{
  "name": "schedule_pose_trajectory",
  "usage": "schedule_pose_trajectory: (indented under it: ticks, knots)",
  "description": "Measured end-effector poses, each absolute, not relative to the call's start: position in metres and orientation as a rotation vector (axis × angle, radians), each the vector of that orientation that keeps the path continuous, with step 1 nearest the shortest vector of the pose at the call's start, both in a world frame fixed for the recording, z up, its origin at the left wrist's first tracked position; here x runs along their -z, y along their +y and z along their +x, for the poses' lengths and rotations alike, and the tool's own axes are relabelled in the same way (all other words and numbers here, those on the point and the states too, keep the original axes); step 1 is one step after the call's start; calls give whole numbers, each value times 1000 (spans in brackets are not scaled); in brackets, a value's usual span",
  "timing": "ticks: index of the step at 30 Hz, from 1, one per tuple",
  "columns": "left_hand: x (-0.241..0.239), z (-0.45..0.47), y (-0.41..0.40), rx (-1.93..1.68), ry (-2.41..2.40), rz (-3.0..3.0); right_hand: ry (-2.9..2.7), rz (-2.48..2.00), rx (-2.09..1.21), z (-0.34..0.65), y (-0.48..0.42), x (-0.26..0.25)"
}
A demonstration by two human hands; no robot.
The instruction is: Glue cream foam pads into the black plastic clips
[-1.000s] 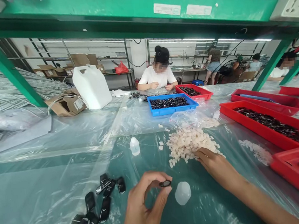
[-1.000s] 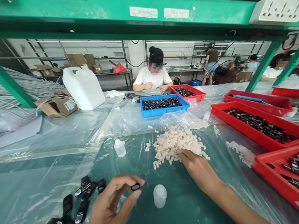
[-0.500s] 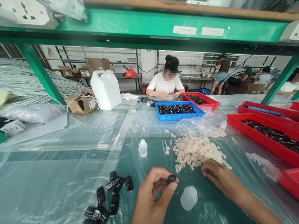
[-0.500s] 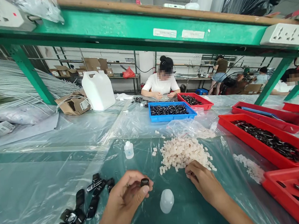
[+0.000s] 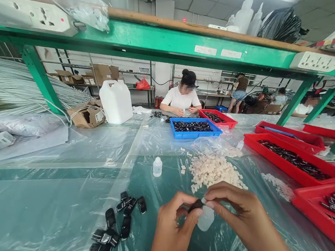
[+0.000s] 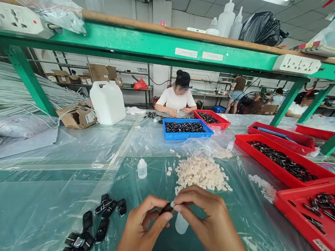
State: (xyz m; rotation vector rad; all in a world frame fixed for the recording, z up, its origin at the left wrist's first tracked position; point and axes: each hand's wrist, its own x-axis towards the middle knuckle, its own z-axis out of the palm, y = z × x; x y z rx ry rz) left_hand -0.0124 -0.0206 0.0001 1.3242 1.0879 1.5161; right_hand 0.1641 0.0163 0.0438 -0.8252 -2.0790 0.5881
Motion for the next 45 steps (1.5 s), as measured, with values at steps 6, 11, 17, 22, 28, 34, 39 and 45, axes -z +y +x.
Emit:
schedule_pose_trajectory:
  ticks: [6, 11, 17, 22, 28, 34, 39, 45]
  knots:
    - [1, -11, -25, -1549, 1053, 1341, -2036, -813, -540, 151, 8, -40]
    - [4, -8, -27, -1567, 1057, 1304, -2002, -819, -528, 145, 3, -33]
    - [10, -8, -31, -1571, 1098, 1307, -2005, -847, -707, 137, -3, -37]
    - [11, -18, -25, -1485, 1117, 1390, -2141, -829, -829, 149, 11, -52]
    - [5, -26, -17, -1337, 1067, 1328, -1952, -1148, -432, 237, 91, -14]
    - [5, -25, -12, -1298, 1074, 1234, -2276, -1335, -306, 280, 120, 43]
    - [4, -24, -11, -1358, 1105, 1147, -2311, -1563, -153, 304, 121, 54]
    - [-4, -13, -15, -1342, 1131, 1040, -2095, -2121, 152, 394, 149, 13]
